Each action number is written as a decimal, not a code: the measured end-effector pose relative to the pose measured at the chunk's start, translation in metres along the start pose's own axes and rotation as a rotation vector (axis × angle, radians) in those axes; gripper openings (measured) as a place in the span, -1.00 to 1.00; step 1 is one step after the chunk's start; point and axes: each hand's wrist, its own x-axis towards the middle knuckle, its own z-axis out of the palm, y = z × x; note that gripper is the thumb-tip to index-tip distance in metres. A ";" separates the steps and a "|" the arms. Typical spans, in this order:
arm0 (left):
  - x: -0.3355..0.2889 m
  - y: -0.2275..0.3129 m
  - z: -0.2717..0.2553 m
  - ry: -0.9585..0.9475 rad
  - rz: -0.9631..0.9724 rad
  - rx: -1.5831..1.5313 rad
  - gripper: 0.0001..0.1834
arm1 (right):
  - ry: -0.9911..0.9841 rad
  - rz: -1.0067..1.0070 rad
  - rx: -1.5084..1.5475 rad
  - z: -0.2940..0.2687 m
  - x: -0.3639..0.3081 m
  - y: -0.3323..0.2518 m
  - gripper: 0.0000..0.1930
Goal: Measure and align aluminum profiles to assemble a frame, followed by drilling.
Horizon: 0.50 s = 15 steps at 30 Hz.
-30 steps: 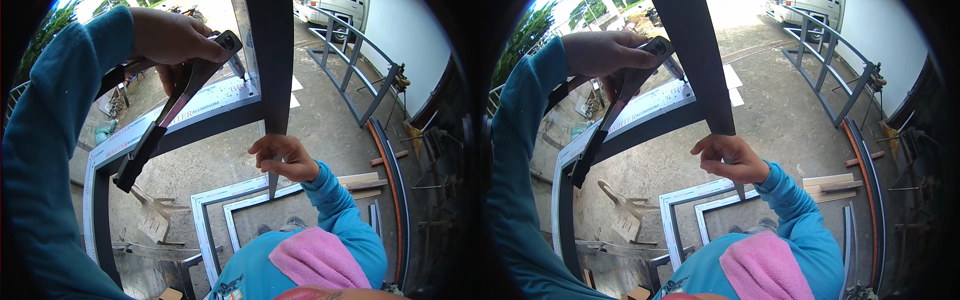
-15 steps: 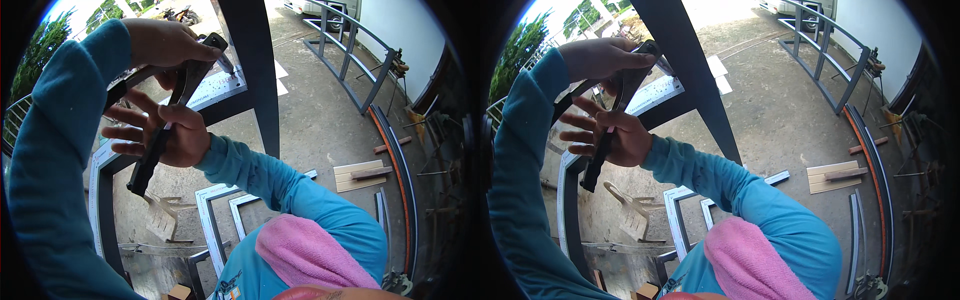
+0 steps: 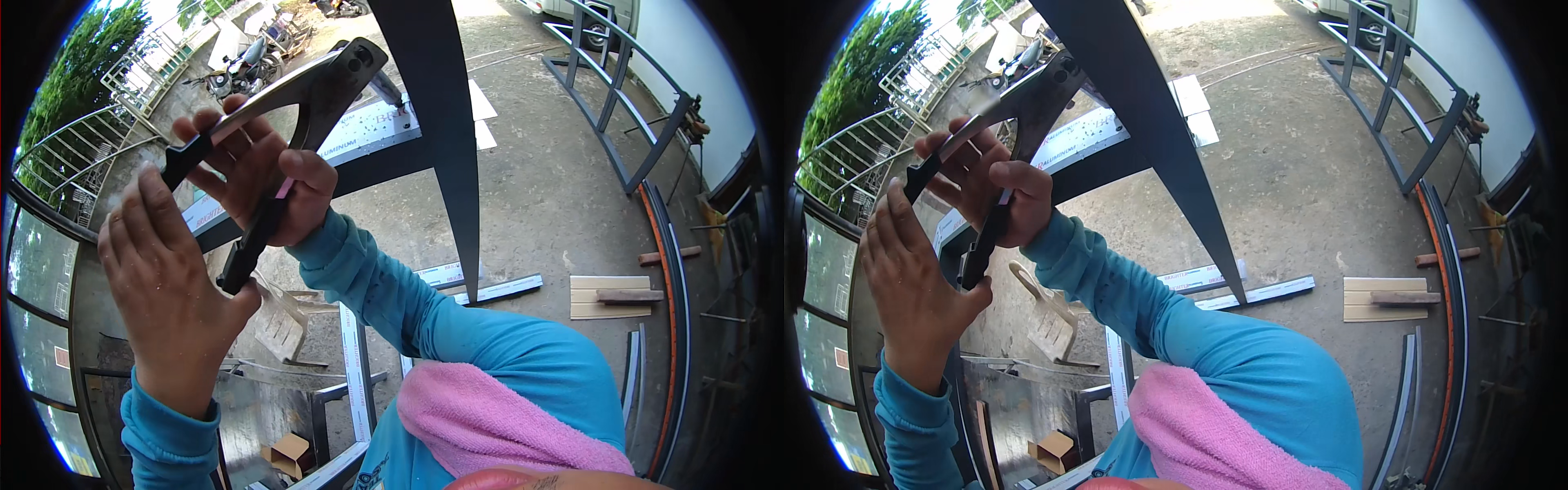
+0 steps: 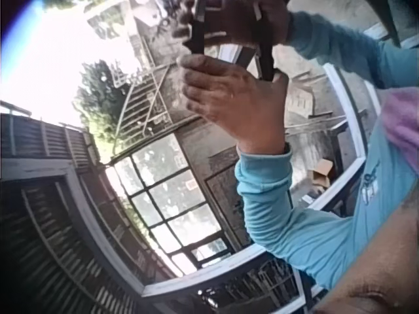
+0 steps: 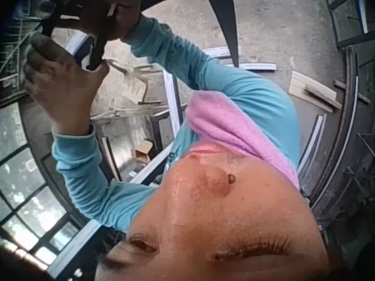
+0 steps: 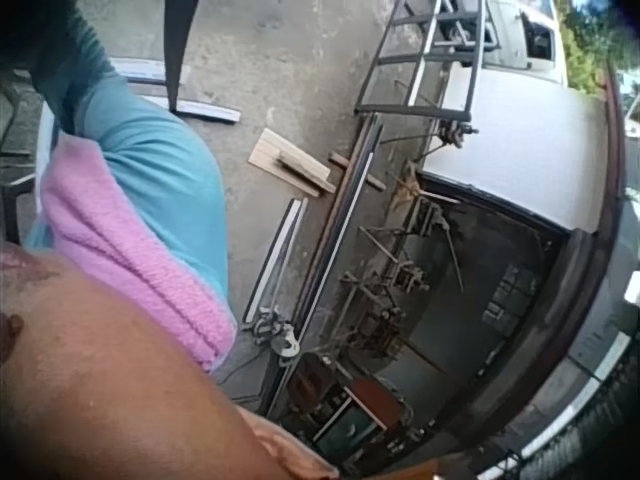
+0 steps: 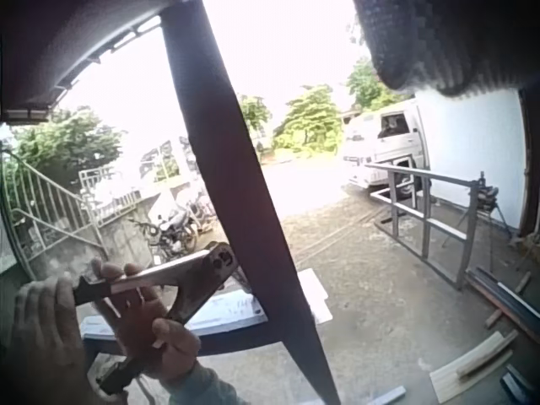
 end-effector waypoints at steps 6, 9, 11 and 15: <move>0.001 0.007 -0.001 0.014 0.063 -0.207 -0.15 | 0.026 -0.124 0.049 -0.006 0.018 -0.001 -0.60; -0.008 0.005 0.016 0.112 0.166 -0.371 -0.33 | 0.066 -0.136 0.077 -0.008 0.015 -0.003 -0.71; -0.006 -0.002 0.011 0.103 0.204 -0.601 -0.44 | 0.146 -0.137 0.065 0.000 0.014 -0.005 -0.73; 0.012 -0.027 0.010 -0.399 0.014 -1.484 -0.67 | 0.190 -0.184 -0.038 0.007 0.008 -0.010 -0.79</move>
